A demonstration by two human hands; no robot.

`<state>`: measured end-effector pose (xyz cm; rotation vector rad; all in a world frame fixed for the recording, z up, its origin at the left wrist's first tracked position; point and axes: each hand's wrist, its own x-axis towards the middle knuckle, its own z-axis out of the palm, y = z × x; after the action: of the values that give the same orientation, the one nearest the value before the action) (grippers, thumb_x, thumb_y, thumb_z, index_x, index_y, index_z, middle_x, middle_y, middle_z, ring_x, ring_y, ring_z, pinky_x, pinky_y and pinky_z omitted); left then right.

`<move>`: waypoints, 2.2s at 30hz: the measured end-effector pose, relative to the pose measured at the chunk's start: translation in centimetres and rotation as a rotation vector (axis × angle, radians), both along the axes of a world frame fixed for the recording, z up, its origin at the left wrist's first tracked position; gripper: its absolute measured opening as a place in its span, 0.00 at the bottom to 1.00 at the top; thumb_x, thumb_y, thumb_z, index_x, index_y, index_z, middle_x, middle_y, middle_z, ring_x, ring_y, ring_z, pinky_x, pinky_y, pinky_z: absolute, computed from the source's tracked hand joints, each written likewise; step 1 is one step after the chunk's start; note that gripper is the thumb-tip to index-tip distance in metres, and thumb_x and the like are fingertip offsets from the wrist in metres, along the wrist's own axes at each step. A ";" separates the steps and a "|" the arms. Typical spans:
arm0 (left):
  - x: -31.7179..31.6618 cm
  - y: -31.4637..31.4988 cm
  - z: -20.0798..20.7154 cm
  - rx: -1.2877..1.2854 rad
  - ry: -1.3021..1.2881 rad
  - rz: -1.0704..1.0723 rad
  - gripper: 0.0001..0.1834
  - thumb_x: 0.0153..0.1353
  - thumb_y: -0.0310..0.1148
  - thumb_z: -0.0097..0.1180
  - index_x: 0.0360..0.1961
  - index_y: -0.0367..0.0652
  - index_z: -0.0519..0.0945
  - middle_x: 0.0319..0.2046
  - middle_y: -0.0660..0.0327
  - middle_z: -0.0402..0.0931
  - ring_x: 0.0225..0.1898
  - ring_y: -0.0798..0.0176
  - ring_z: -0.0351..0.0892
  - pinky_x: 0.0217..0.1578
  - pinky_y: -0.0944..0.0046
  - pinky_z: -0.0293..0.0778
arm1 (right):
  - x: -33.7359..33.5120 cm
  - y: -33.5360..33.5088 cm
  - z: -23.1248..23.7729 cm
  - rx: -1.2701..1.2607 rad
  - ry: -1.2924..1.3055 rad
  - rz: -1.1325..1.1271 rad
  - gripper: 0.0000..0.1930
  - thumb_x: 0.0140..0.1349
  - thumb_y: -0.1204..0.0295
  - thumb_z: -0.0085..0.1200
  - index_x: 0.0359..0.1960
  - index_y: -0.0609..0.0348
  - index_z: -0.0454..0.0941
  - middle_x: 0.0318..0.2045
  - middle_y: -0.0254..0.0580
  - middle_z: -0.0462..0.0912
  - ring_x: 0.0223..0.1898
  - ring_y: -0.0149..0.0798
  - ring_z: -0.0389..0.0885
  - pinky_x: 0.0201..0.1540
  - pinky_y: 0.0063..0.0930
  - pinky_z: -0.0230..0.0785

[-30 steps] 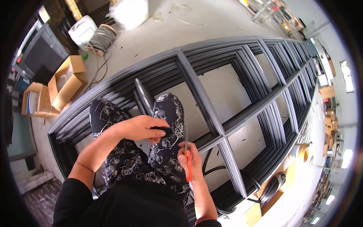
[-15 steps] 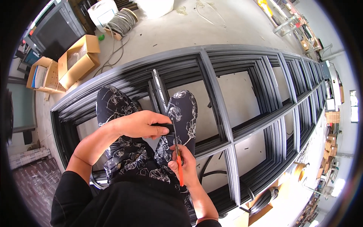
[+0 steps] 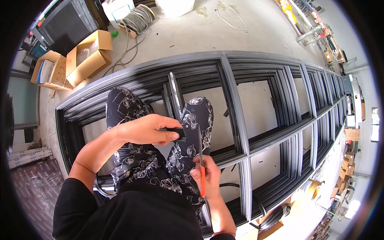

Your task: The person inserts a black rubber seal into the grooves of metal window frames, using scissors to cut the seal to length and pressing it into place by hand.

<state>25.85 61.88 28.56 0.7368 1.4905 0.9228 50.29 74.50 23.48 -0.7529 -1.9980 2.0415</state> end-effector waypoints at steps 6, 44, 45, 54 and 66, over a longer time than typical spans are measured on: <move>-2.1 -1.6 0.9 0.092 0.159 -0.118 0.17 0.67 0.37 0.57 0.51 0.38 0.79 0.24 0.62 0.80 0.28 0.72 0.78 0.32 0.70 0.73 | 1.3 4.6 1.9 0.278 -0.229 0.300 0.27 0.44 0.58 0.76 0.40 0.62 0.77 0.23 0.29 0.70 0.24 0.24 0.64 0.28 0.20 0.60; -1.7 -2.4 0.7 0.012 0.019 -0.038 0.11 0.68 0.34 0.56 0.43 0.36 0.80 0.23 0.65 0.77 0.25 0.75 0.75 0.28 0.72 0.70 | -4.0 7.0 7.7 0.573 -0.295 0.738 0.20 0.48 0.60 0.73 0.28 0.59 0.74 0.15 0.37 0.70 0.16 0.37 0.68 0.21 0.28 0.61; -1.5 -2.6 0.4 0.007 0.024 -0.035 0.11 0.68 0.34 0.56 0.43 0.36 0.80 0.23 0.65 0.77 0.25 0.75 0.75 0.28 0.72 0.70 | -3.8 6.8 7.8 0.431 -0.410 0.620 0.19 0.49 0.63 0.73 0.30 0.60 0.75 0.15 0.36 0.69 0.16 0.32 0.66 0.22 0.25 0.62; 1.3 -2.2 -0.1 0.291 0.042 0.534 0.11 0.68 0.30 0.55 0.45 0.33 0.78 0.32 0.62 0.81 0.33 0.72 0.79 0.37 0.71 0.75 | -3.7 4.3 6.2 0.533 -0.254 0.380 0.30 0.42 0.61 0.77 0.42 0.64 0.76 0.22 0.34 0.69 0.21 0.29 0.65 0.25 0.24 0.62; 2.6 -2.0 -0.7 0.395 0.323 0.657 0.11 0.66 0.29 0.57 0.46 0.34 0.79 0.29 0.63 0.80 0.26 0.73 0.77 0.29 0.72 0.74 | -5.8 3.5 4.8 0.592 -0.117 0.380 0.29 0.41 0.55 0.76 0.37 0.62 0.77 0.19 0.38 0.71 0.19 0.35 0.69 0.24 0.27 0.64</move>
<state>28.50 59.92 27.87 0.7055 1.9101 1.6913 44.49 78.03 28.31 -0.3933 -2.7830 1.4261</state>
